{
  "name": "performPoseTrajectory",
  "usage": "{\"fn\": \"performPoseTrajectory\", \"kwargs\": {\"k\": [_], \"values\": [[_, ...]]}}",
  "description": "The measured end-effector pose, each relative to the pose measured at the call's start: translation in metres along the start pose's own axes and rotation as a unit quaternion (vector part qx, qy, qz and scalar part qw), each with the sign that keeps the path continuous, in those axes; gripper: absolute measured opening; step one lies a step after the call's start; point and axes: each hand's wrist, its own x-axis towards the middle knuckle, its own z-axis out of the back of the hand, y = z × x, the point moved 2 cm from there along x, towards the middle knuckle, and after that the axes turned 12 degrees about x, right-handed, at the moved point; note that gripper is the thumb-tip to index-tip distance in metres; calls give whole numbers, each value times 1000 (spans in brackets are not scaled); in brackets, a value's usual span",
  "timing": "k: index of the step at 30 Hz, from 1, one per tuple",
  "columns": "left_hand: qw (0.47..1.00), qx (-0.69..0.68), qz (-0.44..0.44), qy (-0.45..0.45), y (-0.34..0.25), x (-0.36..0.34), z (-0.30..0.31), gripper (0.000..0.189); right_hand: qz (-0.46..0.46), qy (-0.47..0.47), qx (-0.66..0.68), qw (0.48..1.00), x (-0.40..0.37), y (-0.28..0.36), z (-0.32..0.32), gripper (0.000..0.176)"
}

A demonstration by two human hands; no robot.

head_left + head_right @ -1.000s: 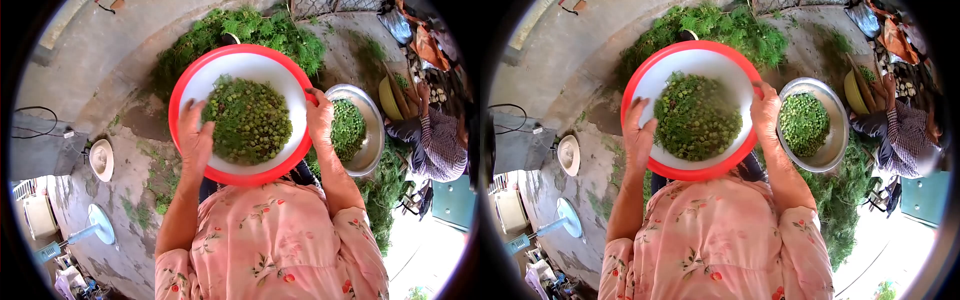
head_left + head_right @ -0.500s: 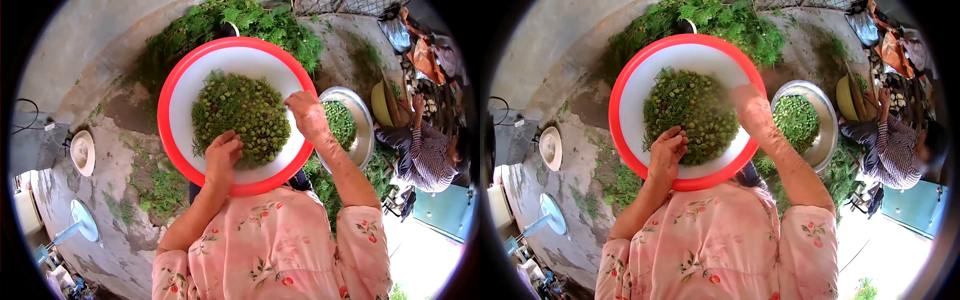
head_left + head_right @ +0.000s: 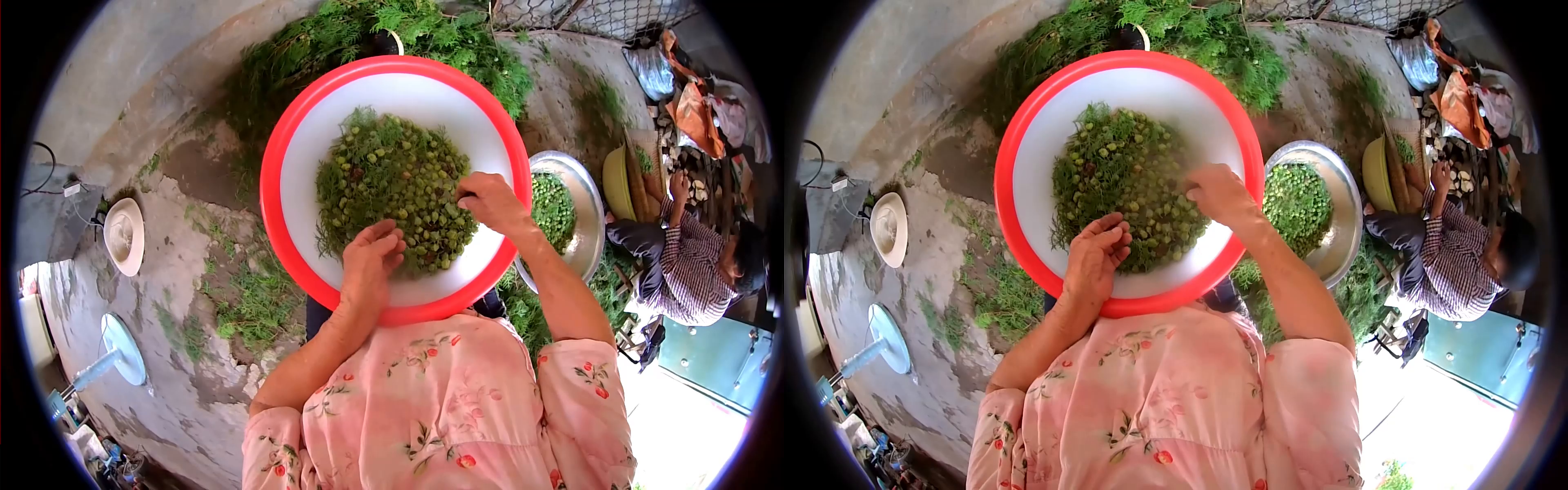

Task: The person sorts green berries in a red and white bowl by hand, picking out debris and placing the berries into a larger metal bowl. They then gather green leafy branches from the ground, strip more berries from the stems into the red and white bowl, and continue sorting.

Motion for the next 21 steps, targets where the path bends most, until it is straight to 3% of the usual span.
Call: {"fn": "performPoseTrajectory", "kwargs": {"k": [3,8,13,15,19,21], "values": [[1000,13,6,5,-2,0,-3,31,-99,0,202,974,-7,10,13,11],[998,40,-25,51,-10,-9,-15,38,-95,13,332,938,-17,31,2,14],[992,22,-2,127,-11,-9,-16,32,-62,40,333,940,-22,44,-23,11],[994,41,-17,100,-5,-5,-10,25,-60,30,343,937,-26,48,-28,10],[998,32,-34,33,-5,-3,-6,15,44,-59,193,978,-38,52,-20,12],[998,10,-46,44,-5,-1,-4,16,14,-109,251,962,-50,52,-5,10]]}}
